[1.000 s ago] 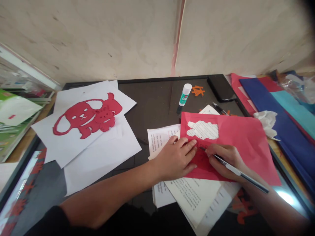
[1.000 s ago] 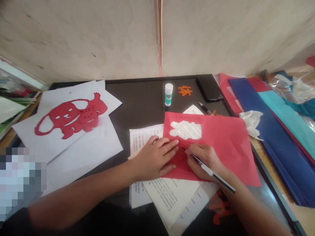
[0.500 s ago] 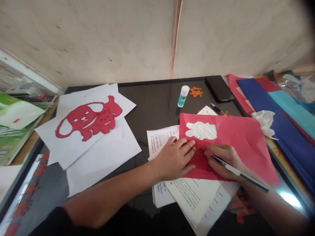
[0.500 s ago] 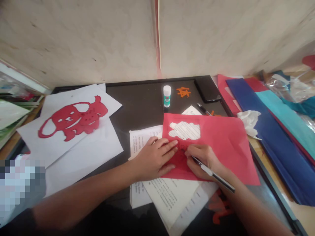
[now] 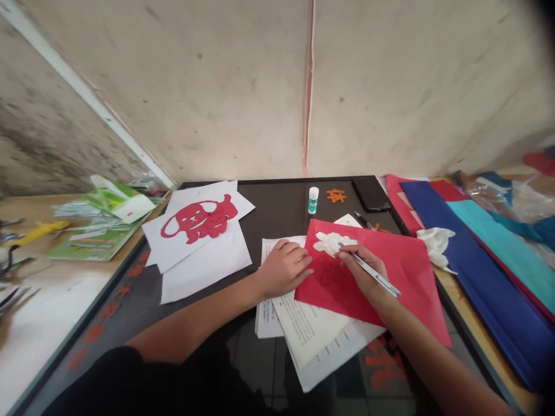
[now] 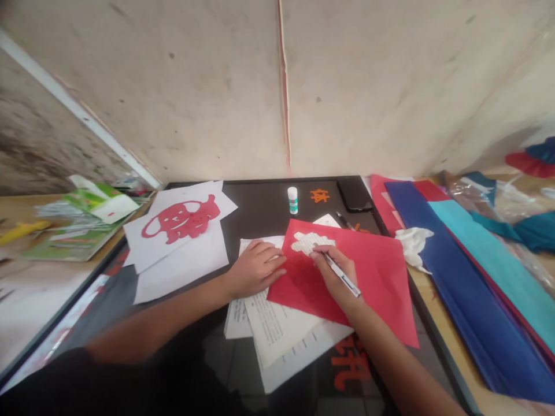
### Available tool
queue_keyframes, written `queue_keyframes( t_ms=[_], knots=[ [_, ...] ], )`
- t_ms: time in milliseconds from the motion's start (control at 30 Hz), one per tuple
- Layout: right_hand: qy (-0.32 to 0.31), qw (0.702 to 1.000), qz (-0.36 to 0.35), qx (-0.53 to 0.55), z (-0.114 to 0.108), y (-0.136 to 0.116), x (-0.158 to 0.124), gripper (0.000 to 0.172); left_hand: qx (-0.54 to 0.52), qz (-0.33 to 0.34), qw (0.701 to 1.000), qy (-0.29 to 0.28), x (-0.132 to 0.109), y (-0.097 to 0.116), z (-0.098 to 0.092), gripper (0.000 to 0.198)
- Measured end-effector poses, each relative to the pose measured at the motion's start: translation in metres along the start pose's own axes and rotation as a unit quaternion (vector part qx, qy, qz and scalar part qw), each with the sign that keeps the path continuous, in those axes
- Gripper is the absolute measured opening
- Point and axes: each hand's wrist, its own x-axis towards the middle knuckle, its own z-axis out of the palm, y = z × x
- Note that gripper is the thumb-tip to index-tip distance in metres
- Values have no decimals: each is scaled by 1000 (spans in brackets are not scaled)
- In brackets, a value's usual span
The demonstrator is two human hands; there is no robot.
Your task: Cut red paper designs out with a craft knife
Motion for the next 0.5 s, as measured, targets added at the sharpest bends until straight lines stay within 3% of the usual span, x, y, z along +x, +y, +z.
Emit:
queue_keyframes(
  t_ms=[100,167,300,400,500],
  knots=[
    [-143,975,-96,-138,-34,-2,1,19,-5,-42,999,-1,-18,25,-24,28],
    [-185,938,-196,-216,-64,3,-2,25,-30,-64,997,-16,-35,44,-34,25],
    [-239,876,-296,-297,-107,19,-17,28,-20,-103,995,-6,-62,70,-33,23],
    [-260,851,-316,-330,-111,28,-33,35,-25,-128,991,-18,-74,76,-22,28],
    [-226,847,-301,-377,-95,32,-49,35,-24,-176,984,-29,-79,75,-11,38]
  ],
)
